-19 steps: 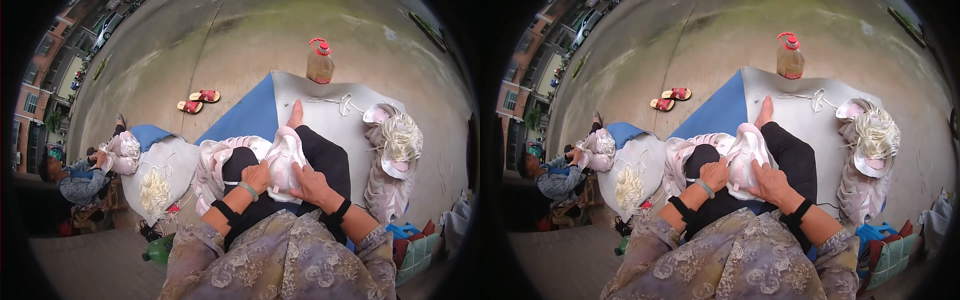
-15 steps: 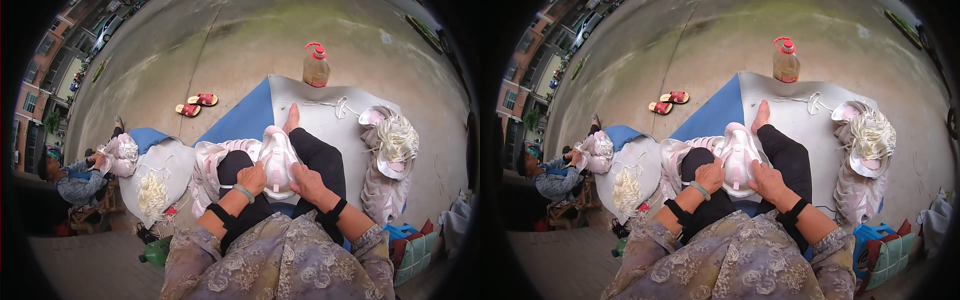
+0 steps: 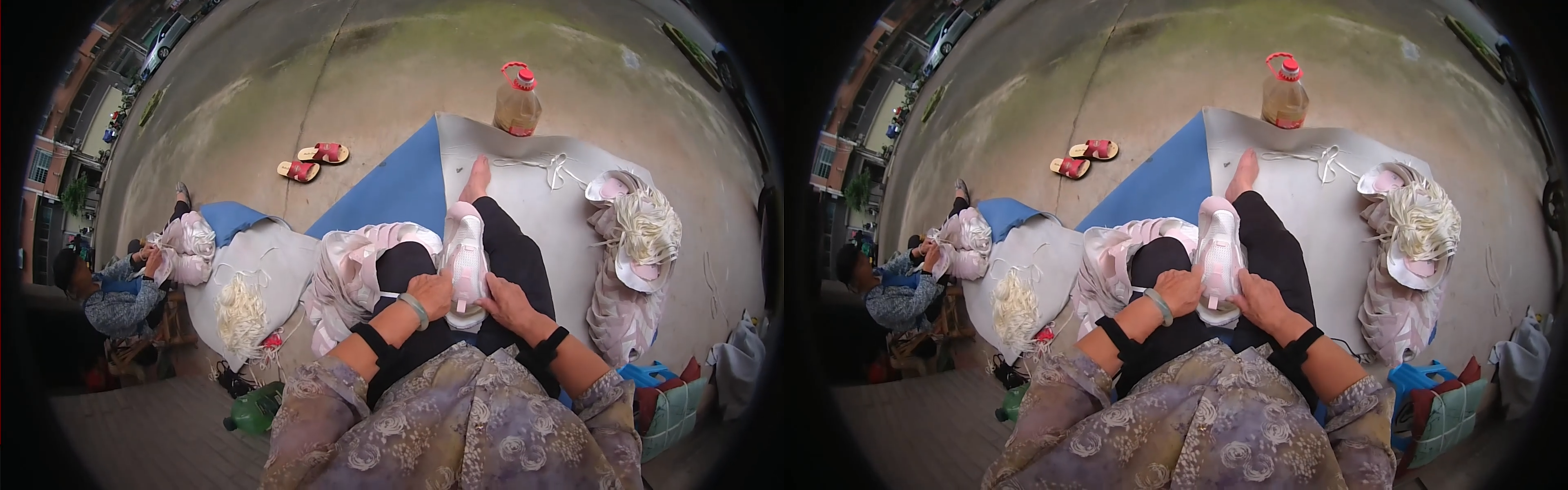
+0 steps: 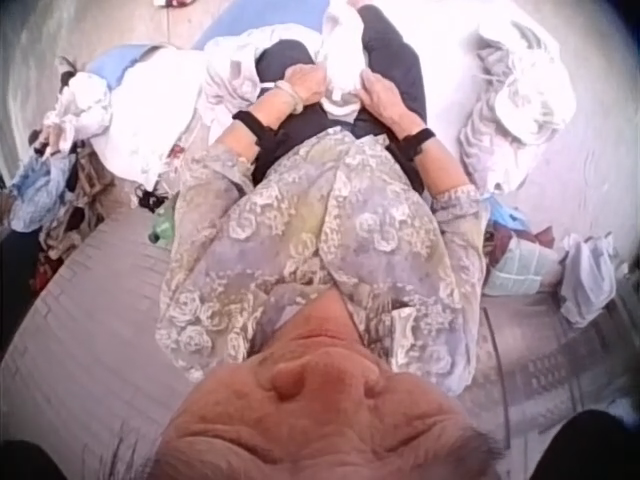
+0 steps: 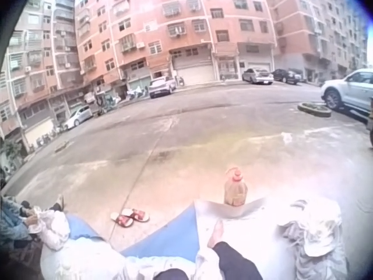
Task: The recorder is lacing a pair of white and pink sneakers while seated outdoors.
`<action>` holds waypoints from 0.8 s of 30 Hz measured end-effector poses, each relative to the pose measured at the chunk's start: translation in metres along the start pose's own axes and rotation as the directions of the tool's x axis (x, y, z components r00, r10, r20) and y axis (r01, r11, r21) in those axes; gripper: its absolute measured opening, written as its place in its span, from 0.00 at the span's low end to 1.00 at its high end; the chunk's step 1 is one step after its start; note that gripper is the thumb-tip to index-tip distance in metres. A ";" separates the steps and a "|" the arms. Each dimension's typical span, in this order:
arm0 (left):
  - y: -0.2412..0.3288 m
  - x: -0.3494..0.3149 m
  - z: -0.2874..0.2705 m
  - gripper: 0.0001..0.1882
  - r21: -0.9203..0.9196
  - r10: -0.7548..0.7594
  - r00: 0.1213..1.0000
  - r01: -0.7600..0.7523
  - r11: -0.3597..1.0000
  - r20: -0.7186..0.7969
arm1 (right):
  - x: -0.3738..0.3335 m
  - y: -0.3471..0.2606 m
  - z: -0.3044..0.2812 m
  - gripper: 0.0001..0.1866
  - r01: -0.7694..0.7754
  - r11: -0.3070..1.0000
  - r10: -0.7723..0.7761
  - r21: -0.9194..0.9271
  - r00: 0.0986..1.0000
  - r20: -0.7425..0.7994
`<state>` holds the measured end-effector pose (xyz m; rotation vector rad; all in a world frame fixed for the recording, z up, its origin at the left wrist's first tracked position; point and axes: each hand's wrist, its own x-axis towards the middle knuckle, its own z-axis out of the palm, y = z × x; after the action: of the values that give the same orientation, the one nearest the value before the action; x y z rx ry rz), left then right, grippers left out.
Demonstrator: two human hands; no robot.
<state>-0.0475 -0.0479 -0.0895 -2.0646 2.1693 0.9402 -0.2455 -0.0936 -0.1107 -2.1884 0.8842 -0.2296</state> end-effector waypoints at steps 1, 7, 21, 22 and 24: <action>0.000 0.000 -0.001 0.13 -0.007 0.025 1.000 -0.025 1.000 0.005 | 0.000 0.000 0.000 0.18 -0.008 1.000 0.008 0.001 1.000 -0.001; 0.005 -0.015 0.001 0.12 0.041 -0.066 0.995 0.069 0.997 -0.076 | 0.006 -0.002 -0.004 0.13 0.023 0.999 -0.026 -0.043 0.998 -0.054; 0.004 -0.005 -0.002 0.12 0.116 -0.071 0.997 0.069 0.991 0.016 | -0.002 0.002 -0.004 0.14 0.046 0.998 -0.045 0.043 0.999 -0.021; 0.002 -0.003 -0.001 0.12 0.107 -0.048 0.999 0.046 0.993 0.010 | -0.003 0.003 -0.011 0.13 0.047 0.992 -0.048 0.114 0.999 0.006; -0.007 -0.005 -0.001 0.14 0.054 0.015 1.000 -0.013 0.998 -0.027 | -0.012 0.015 -0.037 0.11 0.071 0.973 -0.026 0.220 0.980 -0.199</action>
<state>-0.0398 -0.0430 -0.0900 -2.0531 2.1994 0.8497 -0.2771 -0.1145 -0.0942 -1.9996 0.8652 -0.5507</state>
